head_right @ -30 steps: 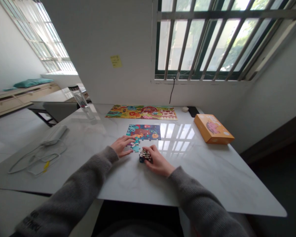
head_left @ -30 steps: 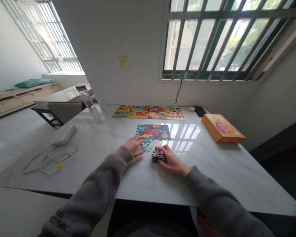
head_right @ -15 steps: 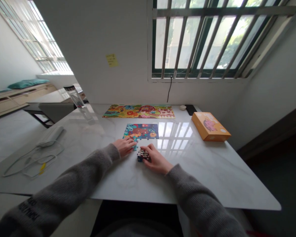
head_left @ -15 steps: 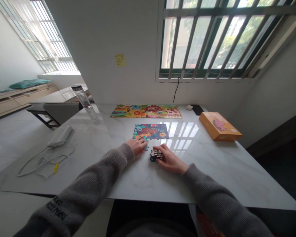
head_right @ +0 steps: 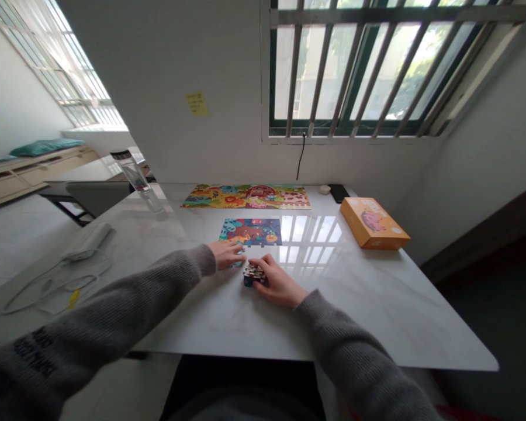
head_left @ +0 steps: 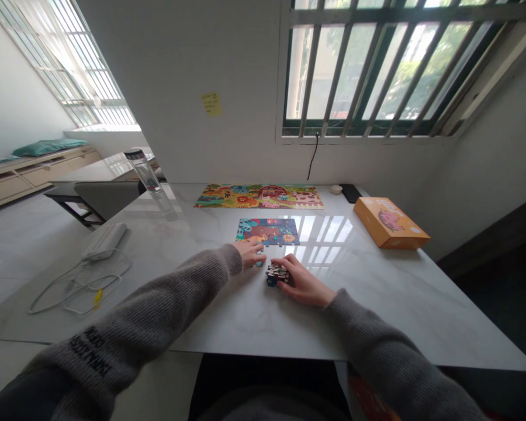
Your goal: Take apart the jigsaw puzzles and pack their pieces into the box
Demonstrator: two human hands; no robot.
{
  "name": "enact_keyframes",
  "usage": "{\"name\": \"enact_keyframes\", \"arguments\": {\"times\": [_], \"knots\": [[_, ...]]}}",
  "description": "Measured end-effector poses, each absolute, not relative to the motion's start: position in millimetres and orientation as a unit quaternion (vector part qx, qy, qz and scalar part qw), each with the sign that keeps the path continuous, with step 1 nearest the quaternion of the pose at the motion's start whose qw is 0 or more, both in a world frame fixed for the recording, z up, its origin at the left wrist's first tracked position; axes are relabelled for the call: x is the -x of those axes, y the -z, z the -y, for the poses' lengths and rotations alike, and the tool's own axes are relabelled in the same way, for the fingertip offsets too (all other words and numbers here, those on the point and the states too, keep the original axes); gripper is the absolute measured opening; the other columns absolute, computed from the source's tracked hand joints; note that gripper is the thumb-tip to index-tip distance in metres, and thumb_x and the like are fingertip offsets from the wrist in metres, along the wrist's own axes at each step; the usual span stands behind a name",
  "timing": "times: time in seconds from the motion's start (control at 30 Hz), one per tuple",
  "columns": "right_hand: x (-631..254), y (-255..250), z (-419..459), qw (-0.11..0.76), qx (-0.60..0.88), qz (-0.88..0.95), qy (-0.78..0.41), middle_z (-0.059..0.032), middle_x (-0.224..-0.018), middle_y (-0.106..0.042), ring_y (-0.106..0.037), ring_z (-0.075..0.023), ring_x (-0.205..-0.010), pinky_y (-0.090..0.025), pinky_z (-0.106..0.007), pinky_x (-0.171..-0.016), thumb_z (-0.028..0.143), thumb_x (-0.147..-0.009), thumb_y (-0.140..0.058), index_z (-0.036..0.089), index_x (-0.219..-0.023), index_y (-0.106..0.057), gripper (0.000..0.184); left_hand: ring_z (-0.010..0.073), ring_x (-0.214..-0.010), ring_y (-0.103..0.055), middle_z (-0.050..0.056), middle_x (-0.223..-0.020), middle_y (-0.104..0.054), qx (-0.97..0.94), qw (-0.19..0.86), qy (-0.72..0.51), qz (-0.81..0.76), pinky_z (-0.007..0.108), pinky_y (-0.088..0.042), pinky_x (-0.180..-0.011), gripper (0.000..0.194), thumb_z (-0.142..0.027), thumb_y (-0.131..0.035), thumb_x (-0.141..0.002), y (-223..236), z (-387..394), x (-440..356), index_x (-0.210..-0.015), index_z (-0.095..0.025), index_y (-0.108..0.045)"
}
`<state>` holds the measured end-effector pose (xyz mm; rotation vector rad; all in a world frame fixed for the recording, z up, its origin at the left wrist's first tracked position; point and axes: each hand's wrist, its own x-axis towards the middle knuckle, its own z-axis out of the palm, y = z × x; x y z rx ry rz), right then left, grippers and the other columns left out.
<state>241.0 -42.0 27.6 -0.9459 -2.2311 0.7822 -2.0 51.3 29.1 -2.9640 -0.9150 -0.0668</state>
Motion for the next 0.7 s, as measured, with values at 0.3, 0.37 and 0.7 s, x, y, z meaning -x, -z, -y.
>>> {"name": "enact_keyframes", "arguments": {"times": [0.3, 0.37, 0.7], "knots": [[-246, -26, 37, 0.306, 0.382, 0.83, -0.267, -0.0087, -0.115, -0.048, -0.054, -0.023, -0.108, -0.048, -0.043, -0.1, 0.012, -0.085, -0.058, 0.024, -0.142, -0.043, 0.061, 0.0316, -0.113, -0.047, 0.008, -0.115, -0.055, 0.954, 0.027, -0.011, 0.3, 0.044, -0.038, -0.099, 0.046, -0.016, -0.08, -0.055, -41, -36, 6, -0.097, -0.026, -0.065], [-250, -25, 34, 0.306, 0.394, 0.827, -0.26, -0.009, -0.115, -0.048, -0.053, -0.0235, -0.109, -0.047, -0.044, -0.101, 0.013, -0.085, -0.058, 0.024, -0.142, -0.043, 0.06, 0.0315, -0.108, -0.049, 0.008, -0.112, -0.055, 0.953, 0.019, -0.022, 0.301, 0.043, -0.041, -0.093, 0.049, -0.015, -0.081, -0.052, -43, -33, 6, -0.097, -0.026, -0.065], [-255, -21, 29, 0.307, 0.402, 0.823, -0.26, -0.0087, -0.116, -0.047, -0.054, -0.0228, -0.107, -0.047, -0.043, -0.101, 0.015, -0.086, -0.058, 0.024, -0.144, -0.041, 0.061, 0.0254, -0.085, -0.057, 0.005, -0.089, -0.064, 0.945, -0.102, -0.003, 0.312, 0.037, -0.047, -0.079, 0.033, -0.023, -0.073, -0.06, -37, -27, 8, -0.09, -0.021, -0.06]]}}
